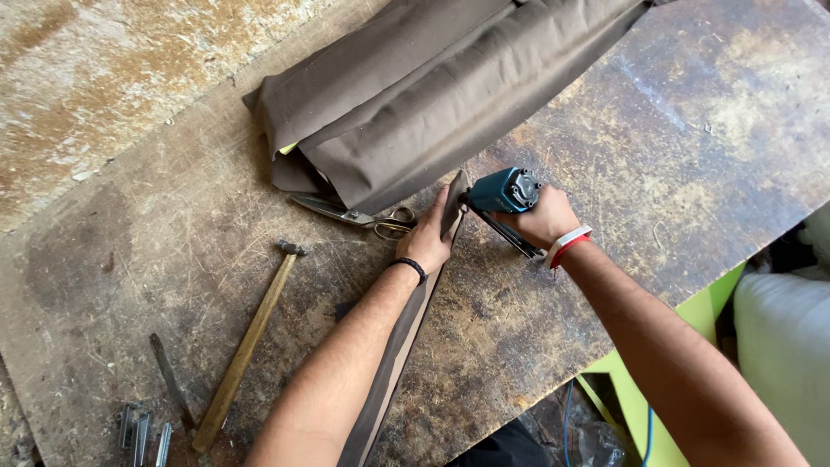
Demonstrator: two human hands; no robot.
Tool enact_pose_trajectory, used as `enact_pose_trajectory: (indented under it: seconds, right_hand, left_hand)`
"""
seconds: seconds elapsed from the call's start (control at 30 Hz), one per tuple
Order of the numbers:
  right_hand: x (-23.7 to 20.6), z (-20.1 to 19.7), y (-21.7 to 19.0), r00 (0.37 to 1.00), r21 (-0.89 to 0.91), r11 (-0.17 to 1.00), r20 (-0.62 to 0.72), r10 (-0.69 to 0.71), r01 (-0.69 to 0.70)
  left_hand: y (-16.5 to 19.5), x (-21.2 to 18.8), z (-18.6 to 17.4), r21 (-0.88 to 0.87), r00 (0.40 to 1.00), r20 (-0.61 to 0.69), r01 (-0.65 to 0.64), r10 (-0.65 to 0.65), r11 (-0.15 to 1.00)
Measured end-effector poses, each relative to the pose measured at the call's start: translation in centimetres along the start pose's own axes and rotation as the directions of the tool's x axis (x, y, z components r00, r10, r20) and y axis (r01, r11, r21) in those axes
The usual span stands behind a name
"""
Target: The person uses a pneumatic staple gun to attach brown fabric to a long, curved wooden frame. They repeatedly staple along the edge, repositioning the frame and fabric as needed.
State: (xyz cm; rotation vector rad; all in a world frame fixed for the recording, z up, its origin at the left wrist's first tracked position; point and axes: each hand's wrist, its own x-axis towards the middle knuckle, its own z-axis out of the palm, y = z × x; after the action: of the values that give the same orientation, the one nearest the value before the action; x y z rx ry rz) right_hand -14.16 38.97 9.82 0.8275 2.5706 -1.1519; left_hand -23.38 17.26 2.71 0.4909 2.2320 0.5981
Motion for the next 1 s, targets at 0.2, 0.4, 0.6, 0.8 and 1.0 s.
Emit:
enact_pose_trajectory:
  seconds: [0.2, 0.4, 0.6, 0.8, 1.0]
  right_hand:
    - [-1.7, 1.1, 0.2, 0.999, -0.101, 0.995, 0.042, -0.011, 0.015]
    - [-3.7, 1.8, -0.3, 0.996, -0.09, 0.995, 0.073, -0.041, 0.048]
    - [-4.8, 2.5, 0.0, 0.995, -0.22, 0.973, 0.051, 0.089, -0.076]
    - [-5.9, 3.0, 3.5, 0.939, -0.42, 0.899, -0.245, -0.242, 0.123]
    - [-9.9, 9.9, 2.0, 0.966, 0.257, 0.966, -0.246, 0.086, -0.02]
  left_hand:
    - [-0.2, 0.3, 0.5, 0.074, 0.953, -0.167, -0.243, 0.252, 0.967]
    - [0.8, -0.5, 0.3, 0.06, 0.992, -0.077, -0.093, 0.097, 0.994]
    - [1.7, -1.2, -0.2, 0.104, 0.998, -0.058, -0.025, 0.031, 0.994]
    - [2.7, -2.0, 1.2, 0.052, 0.985, -0.155, -0.067, 0.075, 0.996]
    - [3.6, -1.4, 2.8, 0.051, 0.963, -0.16, -0.212, 0.217, 0.976]
